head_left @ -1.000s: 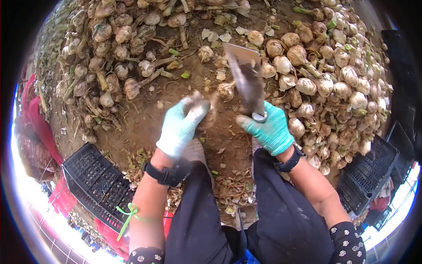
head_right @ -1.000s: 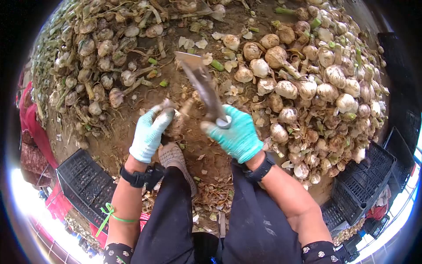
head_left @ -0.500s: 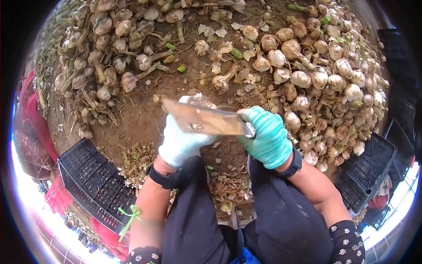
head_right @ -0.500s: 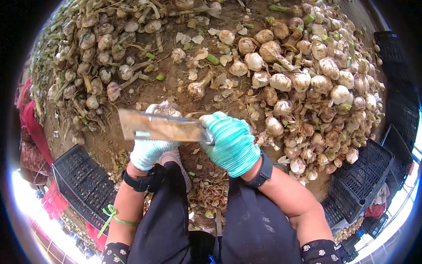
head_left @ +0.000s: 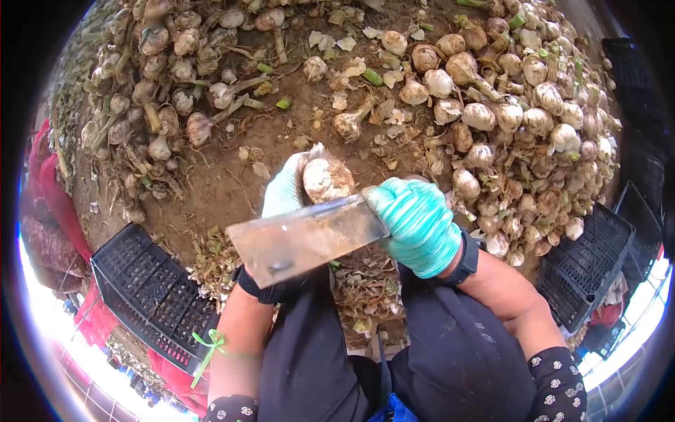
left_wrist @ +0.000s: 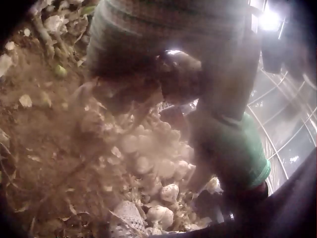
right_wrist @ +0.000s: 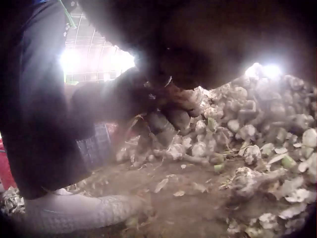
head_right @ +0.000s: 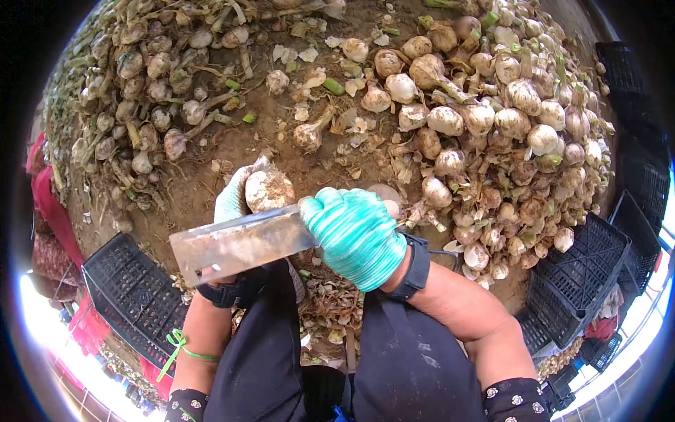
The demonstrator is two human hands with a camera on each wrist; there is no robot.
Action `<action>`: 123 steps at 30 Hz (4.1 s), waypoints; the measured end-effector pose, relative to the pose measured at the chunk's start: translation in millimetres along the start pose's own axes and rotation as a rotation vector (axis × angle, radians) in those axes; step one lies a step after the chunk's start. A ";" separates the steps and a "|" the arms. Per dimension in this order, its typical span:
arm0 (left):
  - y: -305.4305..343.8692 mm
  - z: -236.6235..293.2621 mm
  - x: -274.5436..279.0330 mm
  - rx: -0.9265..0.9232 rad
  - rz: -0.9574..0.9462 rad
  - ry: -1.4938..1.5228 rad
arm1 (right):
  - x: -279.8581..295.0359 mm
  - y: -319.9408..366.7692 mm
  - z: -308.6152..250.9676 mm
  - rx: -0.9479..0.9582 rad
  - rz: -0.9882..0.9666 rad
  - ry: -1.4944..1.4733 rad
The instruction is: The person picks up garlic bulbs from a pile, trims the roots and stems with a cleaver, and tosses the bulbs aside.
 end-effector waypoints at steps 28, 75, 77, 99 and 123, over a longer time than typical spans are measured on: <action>7.4 15.0 -14.3 -0.234 -0.159 0.211 | -12.3 -3.6 38.4 -0.744 0.210 -0.972; -90.2 -25.5 139.2 0.059 0.696 0.507 | -21.1 -26.2 63.6 -0.714 0.166 -0.669; -80.0 -17.9 125.3 0.045 0.249 1.111 | -14.1 -30.6 48.9 -0.589 0.188 -0.551; 6.2 13.8 -6.5 -0.020 -0.045 0.498 | -25.7 -13.2 19.3 -0.016 0.071 -0.115; -1.1 2.8 -2.2 -0.095 -0.034 0.173 | -7.7 -15.4 27.1 -0.687 -0.044 -1.172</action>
Point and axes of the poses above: each hand's wrist, its own y-axis away from the middle knuckle, its own x-axis out of the back of the hand, z = x × y, the point moved 1 cm from there along -y, towards the middle knuckle
